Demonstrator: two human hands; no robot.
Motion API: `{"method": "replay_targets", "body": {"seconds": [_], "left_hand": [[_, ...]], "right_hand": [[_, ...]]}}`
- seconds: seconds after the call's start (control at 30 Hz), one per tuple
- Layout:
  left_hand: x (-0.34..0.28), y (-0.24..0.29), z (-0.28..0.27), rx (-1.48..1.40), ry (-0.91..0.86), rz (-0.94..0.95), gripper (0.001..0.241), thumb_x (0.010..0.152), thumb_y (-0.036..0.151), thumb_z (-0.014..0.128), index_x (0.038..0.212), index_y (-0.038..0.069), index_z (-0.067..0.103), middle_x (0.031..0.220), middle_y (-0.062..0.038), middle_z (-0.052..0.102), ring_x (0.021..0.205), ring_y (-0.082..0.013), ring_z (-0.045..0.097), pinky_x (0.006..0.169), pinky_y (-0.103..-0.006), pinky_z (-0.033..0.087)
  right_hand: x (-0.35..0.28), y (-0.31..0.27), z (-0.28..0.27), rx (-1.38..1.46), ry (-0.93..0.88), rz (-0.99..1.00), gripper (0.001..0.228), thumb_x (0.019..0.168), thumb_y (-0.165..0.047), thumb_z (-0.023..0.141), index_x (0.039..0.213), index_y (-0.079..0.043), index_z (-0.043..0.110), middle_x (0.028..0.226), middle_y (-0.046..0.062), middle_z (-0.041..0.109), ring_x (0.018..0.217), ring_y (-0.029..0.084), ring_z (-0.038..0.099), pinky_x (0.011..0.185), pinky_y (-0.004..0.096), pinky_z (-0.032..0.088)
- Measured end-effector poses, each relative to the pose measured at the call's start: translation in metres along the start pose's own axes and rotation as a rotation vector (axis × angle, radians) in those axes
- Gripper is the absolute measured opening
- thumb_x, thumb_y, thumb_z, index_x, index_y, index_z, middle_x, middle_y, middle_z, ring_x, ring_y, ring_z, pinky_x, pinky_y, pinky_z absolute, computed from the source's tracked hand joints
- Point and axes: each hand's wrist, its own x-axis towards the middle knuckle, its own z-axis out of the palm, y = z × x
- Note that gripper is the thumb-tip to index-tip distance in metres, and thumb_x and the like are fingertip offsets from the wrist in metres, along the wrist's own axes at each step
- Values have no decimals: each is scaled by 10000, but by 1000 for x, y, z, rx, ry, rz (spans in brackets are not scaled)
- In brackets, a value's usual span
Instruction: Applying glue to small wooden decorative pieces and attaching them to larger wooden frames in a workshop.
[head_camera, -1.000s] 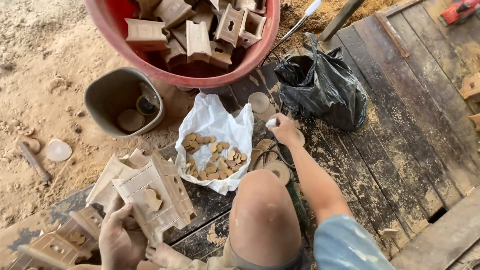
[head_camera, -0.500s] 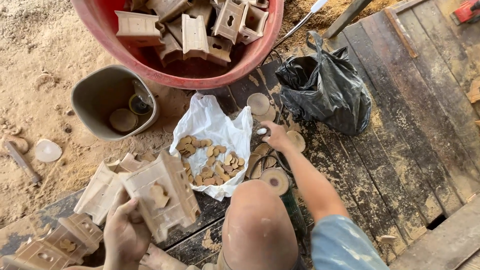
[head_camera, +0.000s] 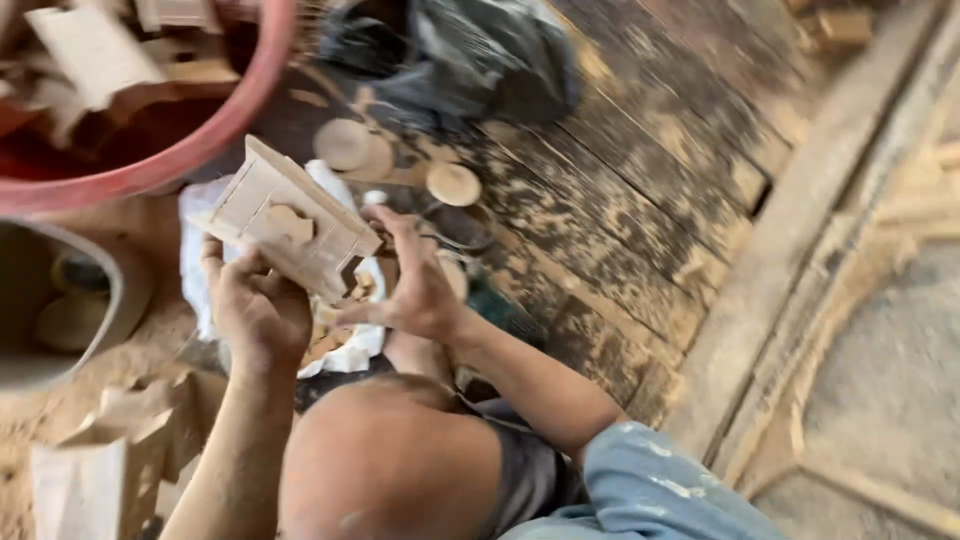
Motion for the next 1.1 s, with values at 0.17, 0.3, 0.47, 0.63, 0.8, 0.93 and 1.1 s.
{"method": "replay_targets", "body": {"seconds": [0.17, 0.3, 0.47, 0.63, 0.8, 0.93, 1.1], "left_hand": [[46, -99, -49, 154, -210, -97, 635, 959, -27, 536, 1492, 238, 318, 1238, -211, 627, 999, -389, 769, 983, -571, 647], [6, -118, -10, 228, -422, -211, 545, 1020, 11, 551, 1463, 232, 323, 1230, -203, 613, 1064, -426, 733, 1025, -567, 586], [-6, -133, -1, 208, -543, -280, 508, 1015, 29, 564, 1399, 265, 330, 1245, -202, 586, 1079, -429, 712, 1018, -576, 576], [6, -162, -16, 257, -555, -318, 481, 1032, 50, 575, 1375, 289, 338, 1238, -171, 570, 1127, -406, 695, 1048, -528, 545], [8, -162, -14, 442, -656, -482, 594, 995, 80, 586, 1474, 303, 315, 1130, -189, 648, 1078, -356, 700, 993, -460, 544], [1, -127, -7, 607, -653, -504, 693, 938, 87, 614, 1523, 271, 292, 1217, -272, 650, 1122, -382, 668, 1015, -519, 488], [34, -107, -76, 688, -405, -311, 623, 960, 124, 634, 1493, 195, 319, 1206, -220, 692, 1046, -328, 710, 916, -429, 534]], "right_hand": [[-30, 10, -39, -190, 246, 171, 1164, 525, -482, 999, 1480, -49, 496, 1324, 177, 652, 1244, 350, 651, 1085, 442, 526], [-43, 5, -72, -223, 293, 250, 1322, 505, -528, 991, 1500, 72, 360, 1328, 315, 592, 1248, 468, 609, 1102, 556, 489], [-46, -10, -87, -272, 260, 299, 1335, 616, -565, 902, 1537, 118, 218, 1413, 413, 456, 1297, 548, 533, 1104, 659, 439], [-64, 37, -94, -392, 333, 213, 1144, 704, -396, 868, 1541, 47, 227, 1290, 335, 522, 1171, 493, 608, 962, 648, 534], [-81, 75, -113, -486, 515, 8, 1008, 743, -339, 867, 1490, 17, 290, 1114, 167, 602, 926, 322, 671, 749, 453, 612], [-87, 77, -165, -510, 590, 41, 997, 742, -331, 870, 1472, 20, 290, 1026, 133, 597, 811, 263, 645, 639, 374, 597], [-123, 159, -250, -513, 857, 18, 1101, 584, -37, 1002, 1472, -34, 352, 1296, 241, 577, 1207, 332, 607, 1089, 460, 469]]}}
